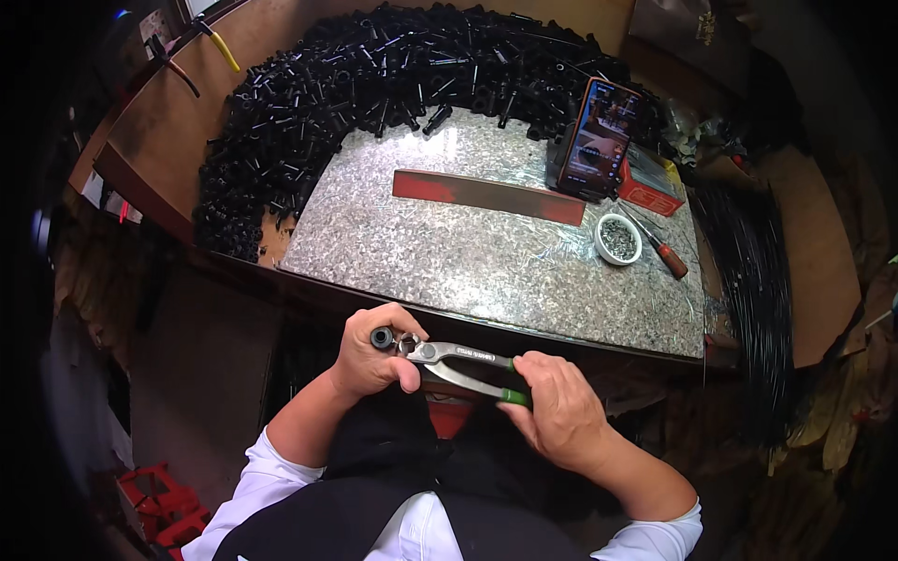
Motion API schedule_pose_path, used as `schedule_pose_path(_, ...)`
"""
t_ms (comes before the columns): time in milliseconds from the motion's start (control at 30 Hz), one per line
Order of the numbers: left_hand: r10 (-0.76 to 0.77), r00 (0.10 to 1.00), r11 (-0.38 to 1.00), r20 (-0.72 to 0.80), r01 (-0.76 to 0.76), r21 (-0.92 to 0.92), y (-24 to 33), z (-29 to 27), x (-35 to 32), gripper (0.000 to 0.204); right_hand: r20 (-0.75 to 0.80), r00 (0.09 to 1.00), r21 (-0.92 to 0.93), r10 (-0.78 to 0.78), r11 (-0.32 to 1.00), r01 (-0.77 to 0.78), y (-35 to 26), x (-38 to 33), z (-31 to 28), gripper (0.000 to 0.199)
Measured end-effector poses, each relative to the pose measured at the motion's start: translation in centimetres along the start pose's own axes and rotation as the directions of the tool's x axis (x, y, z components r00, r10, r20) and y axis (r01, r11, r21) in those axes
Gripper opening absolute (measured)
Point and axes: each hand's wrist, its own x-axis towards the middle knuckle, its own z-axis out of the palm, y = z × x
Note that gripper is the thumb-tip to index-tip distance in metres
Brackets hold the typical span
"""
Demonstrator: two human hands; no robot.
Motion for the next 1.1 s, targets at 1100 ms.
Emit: schedule_pose_path(1100,0.172,0.983,0.976,-0.061,-0.162,0.143,-1.7,1.3,-0.7,0.072,0.533,0.817,0.369,0.220,0.808,-0.459,1.6,1.1,1.6,0.027)
